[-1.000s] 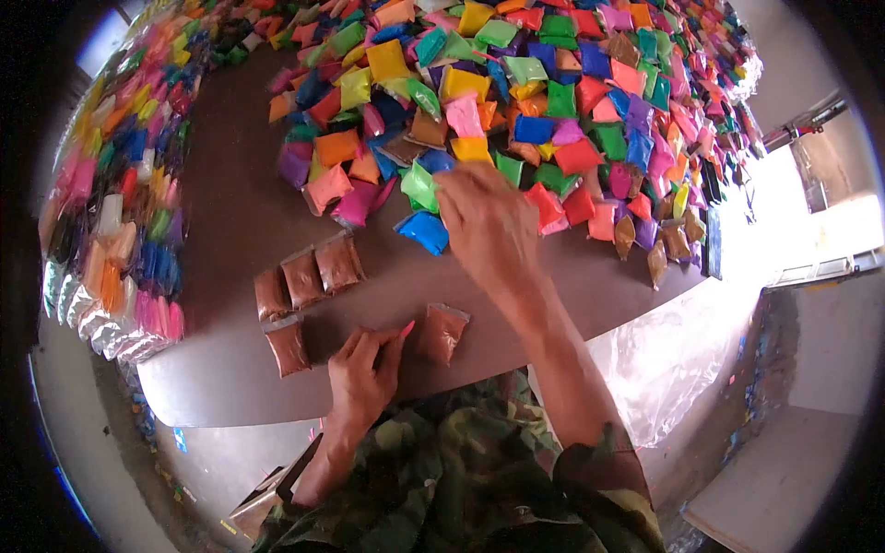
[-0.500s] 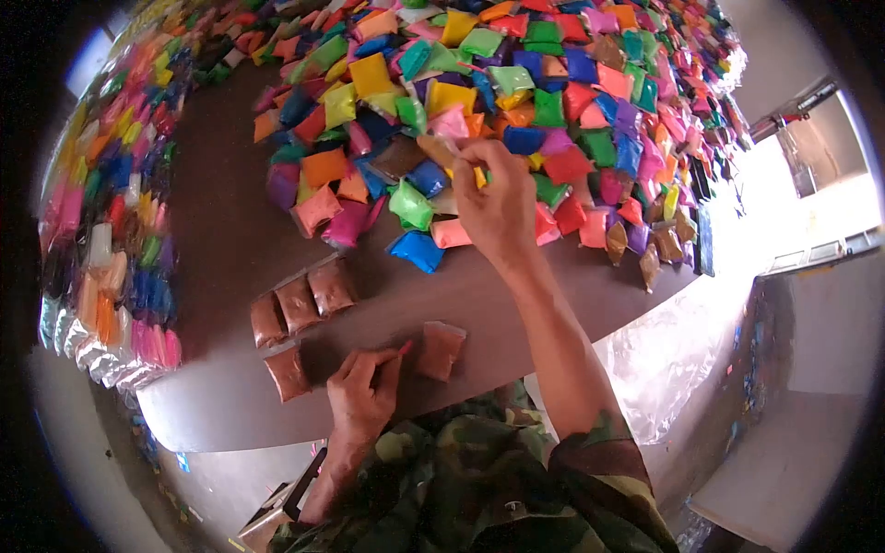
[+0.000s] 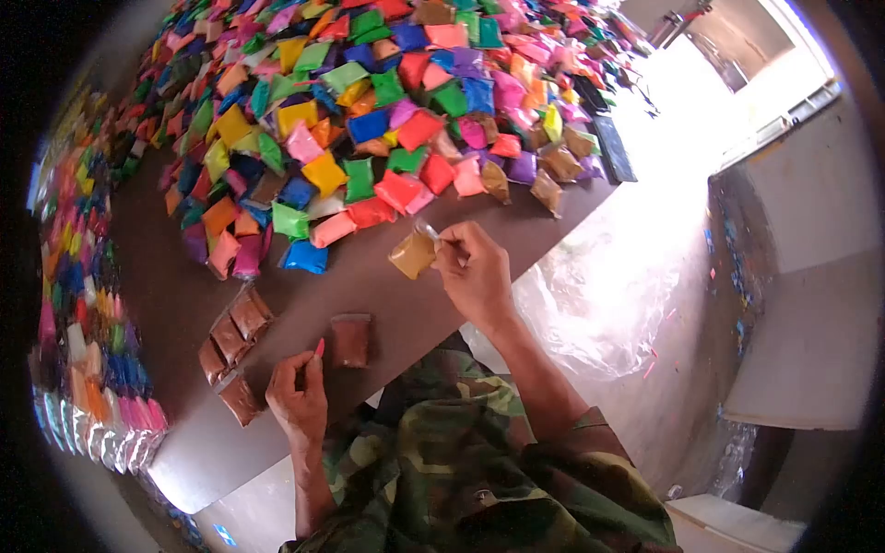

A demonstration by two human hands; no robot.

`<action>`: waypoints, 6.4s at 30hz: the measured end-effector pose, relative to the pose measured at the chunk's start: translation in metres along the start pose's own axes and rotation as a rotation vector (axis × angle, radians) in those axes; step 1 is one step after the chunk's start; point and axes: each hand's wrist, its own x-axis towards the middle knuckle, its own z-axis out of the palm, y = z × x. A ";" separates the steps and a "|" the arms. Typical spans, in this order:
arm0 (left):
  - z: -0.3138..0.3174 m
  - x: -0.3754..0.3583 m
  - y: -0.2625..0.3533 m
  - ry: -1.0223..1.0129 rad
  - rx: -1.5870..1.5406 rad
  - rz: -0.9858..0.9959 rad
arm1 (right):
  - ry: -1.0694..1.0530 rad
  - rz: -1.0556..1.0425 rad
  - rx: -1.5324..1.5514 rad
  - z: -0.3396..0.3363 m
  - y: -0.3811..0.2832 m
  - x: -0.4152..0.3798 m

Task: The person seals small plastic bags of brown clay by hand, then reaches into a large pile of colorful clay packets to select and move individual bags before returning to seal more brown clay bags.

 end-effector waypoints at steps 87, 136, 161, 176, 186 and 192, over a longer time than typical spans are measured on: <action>0.009 0.051 0.007 -0.085 0.205 0.073 | -0.154 -0.713 -0.244 0.070 0.007 -0.099; 0.004 -0.003 0.016 0.001 0.072 -0.006 | -0.184 -0.662 -0.437 0.086 -0.013 -0.096; -0.018 -0.039 0.002 0.092 0.204 -0.032 | -0.192 -0.650 -0.464 0.089 -0.017 -0.098; -0.131 -0.081 -0.058 0.548 0.329 -0.191 | -0.552 -0.830 -0.258 0.171 -0.043 -0.102; -0.134 -0.067 -0.090 0.567 0.240 -0.290 | -0.558 -0.906 -0.325 0.186 -0.052 -0.102; -0.145 -0.040 -0.099 0.559 0.224 -0.310 | -0.532 -0.819 -0.264 0.175 -0.060 -0.096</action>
